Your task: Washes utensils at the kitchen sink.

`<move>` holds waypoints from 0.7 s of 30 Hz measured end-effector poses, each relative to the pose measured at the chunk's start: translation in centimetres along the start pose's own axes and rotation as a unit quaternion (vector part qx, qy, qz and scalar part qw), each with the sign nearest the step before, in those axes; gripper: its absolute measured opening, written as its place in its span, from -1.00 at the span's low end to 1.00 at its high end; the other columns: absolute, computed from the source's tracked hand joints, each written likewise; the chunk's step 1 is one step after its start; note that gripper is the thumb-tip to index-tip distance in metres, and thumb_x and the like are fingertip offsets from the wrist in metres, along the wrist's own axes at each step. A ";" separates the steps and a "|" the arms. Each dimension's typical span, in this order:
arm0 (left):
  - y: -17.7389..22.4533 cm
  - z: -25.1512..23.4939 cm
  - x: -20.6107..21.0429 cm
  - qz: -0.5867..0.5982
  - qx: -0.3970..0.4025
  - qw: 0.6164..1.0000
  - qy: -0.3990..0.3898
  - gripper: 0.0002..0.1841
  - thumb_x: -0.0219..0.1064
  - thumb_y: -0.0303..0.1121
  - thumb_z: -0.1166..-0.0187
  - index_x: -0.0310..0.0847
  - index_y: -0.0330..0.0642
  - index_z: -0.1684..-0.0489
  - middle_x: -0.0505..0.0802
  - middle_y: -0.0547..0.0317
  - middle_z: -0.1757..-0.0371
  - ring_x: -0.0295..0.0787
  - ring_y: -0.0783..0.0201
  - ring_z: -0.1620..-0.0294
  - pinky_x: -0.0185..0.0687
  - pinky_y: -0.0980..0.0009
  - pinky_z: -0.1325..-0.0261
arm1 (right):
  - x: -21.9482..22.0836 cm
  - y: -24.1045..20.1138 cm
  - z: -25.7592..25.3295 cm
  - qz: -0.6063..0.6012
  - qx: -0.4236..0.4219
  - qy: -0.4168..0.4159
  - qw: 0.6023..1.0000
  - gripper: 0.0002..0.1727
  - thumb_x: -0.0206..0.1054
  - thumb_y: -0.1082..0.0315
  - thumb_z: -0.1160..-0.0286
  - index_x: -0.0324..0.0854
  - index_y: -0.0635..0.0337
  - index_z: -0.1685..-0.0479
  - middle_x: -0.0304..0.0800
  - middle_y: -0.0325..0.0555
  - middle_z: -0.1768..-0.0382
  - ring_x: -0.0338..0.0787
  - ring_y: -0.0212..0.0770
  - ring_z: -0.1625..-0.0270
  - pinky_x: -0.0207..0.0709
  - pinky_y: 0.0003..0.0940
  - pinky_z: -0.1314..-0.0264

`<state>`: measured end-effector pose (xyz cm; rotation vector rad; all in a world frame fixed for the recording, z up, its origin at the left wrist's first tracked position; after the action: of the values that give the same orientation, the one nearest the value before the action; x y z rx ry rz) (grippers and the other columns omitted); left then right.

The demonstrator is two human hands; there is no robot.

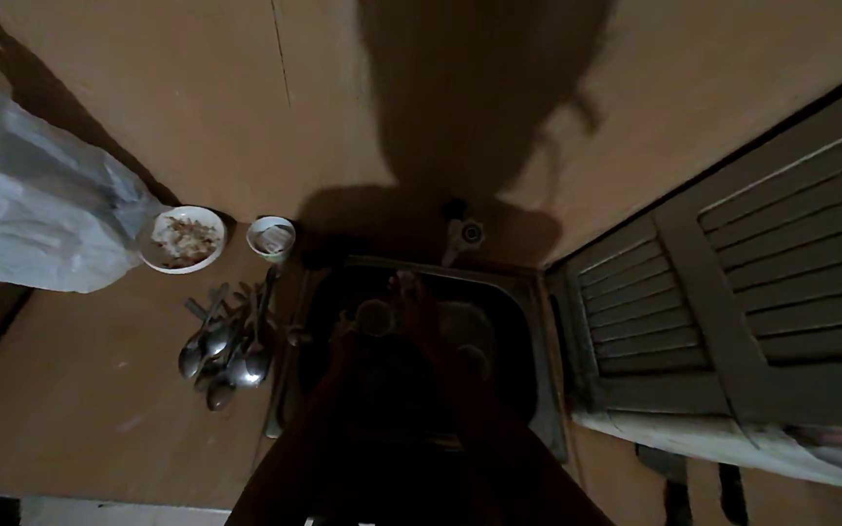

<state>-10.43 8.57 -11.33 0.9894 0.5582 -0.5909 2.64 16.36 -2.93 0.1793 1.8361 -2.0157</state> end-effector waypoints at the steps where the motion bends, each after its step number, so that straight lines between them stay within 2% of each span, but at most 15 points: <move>1: 0.1 -0.5 0.3 -0.005 0.000 1.000 -0.003 -0.49 0.42 -0.34 -0.59 0.55 -0.41 -0.48 0.59 -0.35 -0.55 0.43 -0.23 -0.65 0.28 -0.06 -0.70 | -1.0 0.4 0.0 0.037 0.012 0.015 0.999 -0.59 0.07 0.45 -0.80 0.44 0.40 -0.53 0.71 0.17 -0.37 0.71 -0.07 -0.41 0.53 -0.21 -0.52; 3: 0.9 -0.6 0.4 -0.008 -0.002 1.000 -0.020 -0.52 0.39 -0.33 -0.62 0.57 -0.36 -0.47 0.64 -0.33 -0.51 0.50 -0.21 -0.60 0.33 -0.08 -0.67 | -3.7 0.9 0.9 0.142 0.047 0.069 0.986 -0.57 0.15 0.42 -0.75 0.47 0.39 -0.52 0.58 0.24 -0.49 0.57 0.03 -0.55 0.42 -0.17 -0.62; 4: 1.7 -0.4 0.4 0.000 0.002 0.999 -0.035 -0.53 0.38 -0.33 -0.64 0.56 -0.35 -0.48 0.67 -0.33 -0.48 0.54 -0.22 -0.57 0.36 -0.09 -0.65 | -5.3 0.4 1.7 0.160 0.044 0.107 0.980 -0.55 0.11 0.43 -0.77 0.41 0.45 -0.55 0.46 0.34 -0.57 0.46 0.13 -0.63 0.32 -0.12 -0.69; 5: 2.6 0.0 0.3 0.009 0.013 0.998 -0.054 -0.53 0.36 -0.33 -0.66 0.55 -0.36 -0.49 0.67 -0.33 -0.47 0.56 -0.21 -0.55 0.38 -0.09 -0.64 | -6.7 -0.3 2.4 0.174 0.033 0.123 0.977 -0.48 0.05 0.43 -0.79 0.27 0.49 -0.66 0.25 0.39 -0.70 0.26 0.20 -0.77 0.17 -0.07 -0.79; 6: 3.6 0.5 0.2 0.022 0.030 0.997 -0.067 -0.54 0.36 -0.35 -0.66 0.54 -0.36 -0.50 0.68 -0.31 -0.46 0.59 -0.18 -0.53 0.40 -0.06 -0.62 | -7.8 -0.7 2.5 0.143 0.008 0.143 0.979 -0.44 -0.04 0.41 -0.83 0.11 0.48 -0.75 0.10 0.37 -0.78 0.17 0.17 -0.82 0.13 -0.07 -0.82; 7: 4.4 0.8 0.4 0.038 0.052 0.995 -0.071 -0.54 0.36 -0.36 -0.66 0.54 -0.36 -0.50 0.70 -0.31 -0.44 0.62 -0.16 -0.50 0.44 -0.03 -0.60 | -8.7 -1.4 2.2 0.076 -0.025 0.177 0.981 -0.43 -0.10 0.32 -0.87 0.05 0.40 -0.78 0.18 0.30 -0.75 0.31 0.09 -0.74 0.28 -0.08 -0.72; 9: 5.5 0.7 1.4 0.073 0.078 0.992 -0.069 -0.53 0.34 -0.39 -0.66 0.52 -0.38 -0.52 0.70 -0.30 -0.44 0.65 -0.12 -0.47 0.49 0.03 -0.57 | -9.6 -3.5 1.5 -0.005 -0.080 0.192 0.978 -0.41 0.07 0.18 -0.82 0.14 0.16 -0.77 0.44 0.15 -0.61 0.59 -0.01 -0.48 0.54 -0.05 -0.44; 11: 6.4 0.6 1.8 0.155 0.045 0.985 -0.065 -0.57 0.22 -0.41 -0.76 0.46 -0.38 -0.56 0.67 -0.29 -0.46 0.66 -0.07 -0.44 0.56 0.10 -0.50 | -9.6 -5.7 0.7 0.042 -0.070 0.134 0.988 -0.24 0.29 0.11 -0.71 0.07 0.01 -0.86 0.43 0.13 -0.65 0.61 0.09 -0.51 0.53 0.08 -0.46; 12: 6.5 0.6 2.0 0.196 0.023 0.979 -0.057 -0.58 0.15 -0.39 -0.81 0.44 -0.37 -0.58 0.67 -0.29 -0.46 0.67 -0.05 -0.42 0.58 0.10 -0.47 | -9.5 -6.4 -0.3 0.072 -0.082 0.125 0.986 -0.20 0.36 0.09 -0.65 0.10 0.10 -0.82 0.51 0.21 -0.55 0.69 0.13 -0.41 0.61 0.11 -0.39; 13: 6.3 0.5 2.4 0.246 0.000 0.968 -0.048 -0.57 0.07 -0.35 -0.86 0.40 -0.36 -0.60 0.67 -0.30 -0.44 0.67 -0.04 -0.38 0.60 0.09 -0.42 | -9.4 -6.6 -1.4 0.096 -0.107 0.125 0.982 -0.24 0.39 0.11 -0.63 0.18 0.21 -0.73 0.59 0.25 -0.42 0.78 0.09 -0.25 0.72 0.03 -0.25; 14: 5.8 -0.2 3.1 0.285 -0.013 0.958 -0.040 -0.55 0.04 -0.31 -0.88 0.35 -0.35 -0.65 0.65 -0.33 -0.45 0.68 -0.07 -0.35 0.63 0.06 -0.38 | -9.3 -6.7 -2.1 0.118 -0.118 0.126 0.978 -0.26 0.40 0.12 -0.62 0.22 0.28 -0.68 0.62 0.28 -0.37 0.80 0.08 -0.20 0.73 0.00 -0.23; 16: 4.4 -1.5 4.5 0.339 -0.016 0.940 -0.027 -0.52 0.04 -0.30 -0.88 0.26 -0.28 -0.72 0.61 -0.35 -0.50 0.69 -0.14 -0.34 0.69 0.00 -0.30 | -9.6 -6.7 -2.7 0.161 -0.115 0.123 0.972 -0.23 0.41 0.14 -0.60 0.21 0.36 -0.69 0.54 0.38 -0.44 0.69 0.20 -0.38 0.60 0.08 -0.42; 17: 3.9 -1.4 4.8 0.374 -0.021 0.927 -0.024 -0.51 0.02 -0.27 -0.89 0.25 -0.22 -0.74 0.61 -0.31 -0.50 0.69 -0.10 -0.32 0.70 0.02 -0.26 | -9.7 -6.6 -2.9 0.178 -0.114 0.115 0.971 -0.21 0.42 0.14 -0.59 0.20 0.36 -0.70 0.52 0.40 -0.47 0.64 0.24 -0.44 0.54 0.11 -0.48; 19: 3.8 0.3 3.9 0.397 -0.041 0.917 -0.017 -0.54 0.03 -0.28 -0.89 0.31 -0.29 -0.68 0.63 -0.28 -0.47 0.67 -0.03 -0.34 0.68 0.08 -0.31 | -10.2 -6.7 -3.1 0.198 -0.108 0.076 0.971 -0.16 0.44 0.16 -0.59 0.12 0.36 -0.75 0.52 0.41 -0.49 0.62 0.27 -0.47 0.50 0.14 -0.52; 21: 4.3 2.0 2.2 0.286 -0.045 0.957 -0.026 -0.58 0.04 -0.38 -0.87 0.39 -0.43 -0.58 0.64 -0.33 -0.47 0.62 -0.06 -0.45 0.55 0.09 -0.50 | -10.8 -7.5 -3.4 0.211 -0.093 0.017 0.973 -0.12 0.47 0.24 -0.56 0.05 0.34 -0.79 0.46 0.42 -0.53 0.61 0.29 -0.49 0.49 0.16 -0.52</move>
<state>-5.60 8.23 -9.35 0.9882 0.2265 -0.0739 9.00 22.30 7.43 0.5051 1.8106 -1.5507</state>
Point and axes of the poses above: each hand's wrist, its own z-axis away from the middle knuckle, its own x-axis out of the palm, y = z × x, the point moved 5 cm from there along -z, towards the middle knuckle
